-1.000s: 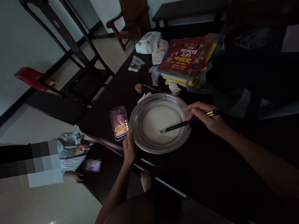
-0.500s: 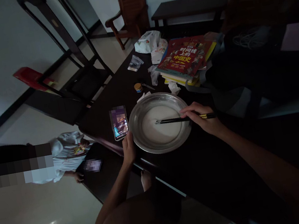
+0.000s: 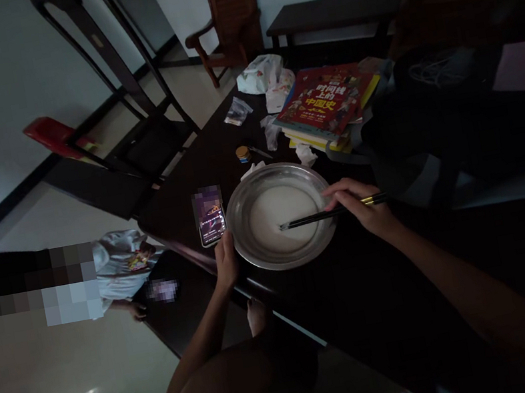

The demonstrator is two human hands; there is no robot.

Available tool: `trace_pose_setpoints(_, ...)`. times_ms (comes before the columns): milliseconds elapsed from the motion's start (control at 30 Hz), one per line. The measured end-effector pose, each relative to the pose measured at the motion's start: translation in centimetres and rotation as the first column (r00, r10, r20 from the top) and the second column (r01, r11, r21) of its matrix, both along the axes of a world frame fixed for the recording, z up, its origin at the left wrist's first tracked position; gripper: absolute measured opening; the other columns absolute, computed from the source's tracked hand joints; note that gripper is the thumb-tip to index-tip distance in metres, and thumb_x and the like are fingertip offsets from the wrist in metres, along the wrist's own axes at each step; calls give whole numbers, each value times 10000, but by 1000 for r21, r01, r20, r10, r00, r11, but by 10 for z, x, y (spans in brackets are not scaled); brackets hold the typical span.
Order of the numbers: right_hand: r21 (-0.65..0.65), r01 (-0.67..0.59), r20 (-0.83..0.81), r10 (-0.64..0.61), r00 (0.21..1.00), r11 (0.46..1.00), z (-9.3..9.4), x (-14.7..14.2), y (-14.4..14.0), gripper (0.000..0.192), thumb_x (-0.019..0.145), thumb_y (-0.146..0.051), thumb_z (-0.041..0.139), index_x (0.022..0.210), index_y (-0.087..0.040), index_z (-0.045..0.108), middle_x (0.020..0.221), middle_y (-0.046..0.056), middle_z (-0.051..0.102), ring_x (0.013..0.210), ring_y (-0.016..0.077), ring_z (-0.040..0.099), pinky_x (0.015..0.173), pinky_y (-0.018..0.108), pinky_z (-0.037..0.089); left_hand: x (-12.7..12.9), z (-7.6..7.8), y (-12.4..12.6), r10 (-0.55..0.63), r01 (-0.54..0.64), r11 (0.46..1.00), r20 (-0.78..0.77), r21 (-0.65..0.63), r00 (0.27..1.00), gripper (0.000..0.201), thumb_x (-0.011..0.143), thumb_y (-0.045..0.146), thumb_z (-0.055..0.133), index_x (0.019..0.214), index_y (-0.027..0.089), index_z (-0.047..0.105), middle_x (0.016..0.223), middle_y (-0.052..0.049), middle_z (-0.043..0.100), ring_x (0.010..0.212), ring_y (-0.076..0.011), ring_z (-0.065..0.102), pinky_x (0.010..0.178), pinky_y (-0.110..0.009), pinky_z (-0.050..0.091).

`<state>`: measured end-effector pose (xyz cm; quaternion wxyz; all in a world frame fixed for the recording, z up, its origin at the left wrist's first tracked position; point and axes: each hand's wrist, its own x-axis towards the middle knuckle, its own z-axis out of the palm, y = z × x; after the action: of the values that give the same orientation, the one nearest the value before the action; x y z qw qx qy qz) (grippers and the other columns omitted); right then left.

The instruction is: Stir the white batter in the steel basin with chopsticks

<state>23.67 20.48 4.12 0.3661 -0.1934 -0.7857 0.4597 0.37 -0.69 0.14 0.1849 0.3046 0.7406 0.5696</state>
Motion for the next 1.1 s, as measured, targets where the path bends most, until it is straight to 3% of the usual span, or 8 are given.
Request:
trace_pose_setpoints(100,31,-57,36,56,998,998,0,-1,-1,209,944,-396,554,977,-289,730,783,15,747,796,212,665,765,381,530,0,0,0,3,-3,1000,-5,4,1000,596,886,702,396,719,162,582,714,-24,581,712,-153,494,707,-281,430)
trace_pose_setpoints(267,-4,8,6,-8,1000,1000,0,-1,-1,223,958,-397,530,974,-285,722,758,13,738,773,207,675,762,374,532,-1,-2,-1,18,-18,1000,-7,-12,1000,600,877,711,400,665,168,545,684,-16,553,686,-145,465,687,-278,411)
trace_pose_setpoints(433,18,-51,43,50,998,999,1,-2,-2,196,939,-387,562,952,-287,729,784,16,745,801,214,671,776,382,533,0,0,0,2,-2,1000,-3,-8,1000,601,886,706,383,710,164,572,710,-21,567,720,-153,482,712,-279,416)
trace_pose_setpoints(667,-47,-5,-10,4,1000,999,2,-1,-1,232,952,-413,537,948,-272,720,715,4,726,726,196,681,732,351,536,-1,0,0,4,-5,1000,-45,-10,999,634,875,740,361,667,170,544,676,-12,533,672,-142,452,668,-279,401)
trace_pose_setpoints(767,-7,-38,24,38,999,999,2,-2,-1,214,936,-416,566,939,-274,726,765,15,740,773,205,683,751,357,534,-1,-1,0,6,-6,1000,-46,-5,999,636,873,746,359,655,173,528,666,-7,519,666,-138,445,663,-275,397)
trace_pose_setpoints(933,-24,15,3,-15,1000,1000,1,-1,0,233,953,-420,540,958,-275,721,757,11,738,756,201,688,739,351,534,-2,-2,0,0,0,1000,-35,0,999,643,866,756,363,673,168,538,680,-9,535,686,-140,460,679,-272,403)
trace_pose_setpoints(1100,26,-52,15,51,999,998,1,-1,-1,197,943,-393,564,962,-287,729,776,11,749,794,205,669,756,354,522,0,-1,-1,3,-3,1000,-34,8,999,643,871,748,360,687,164,557,689,-12,549,683,-140,463,674,-273,409)
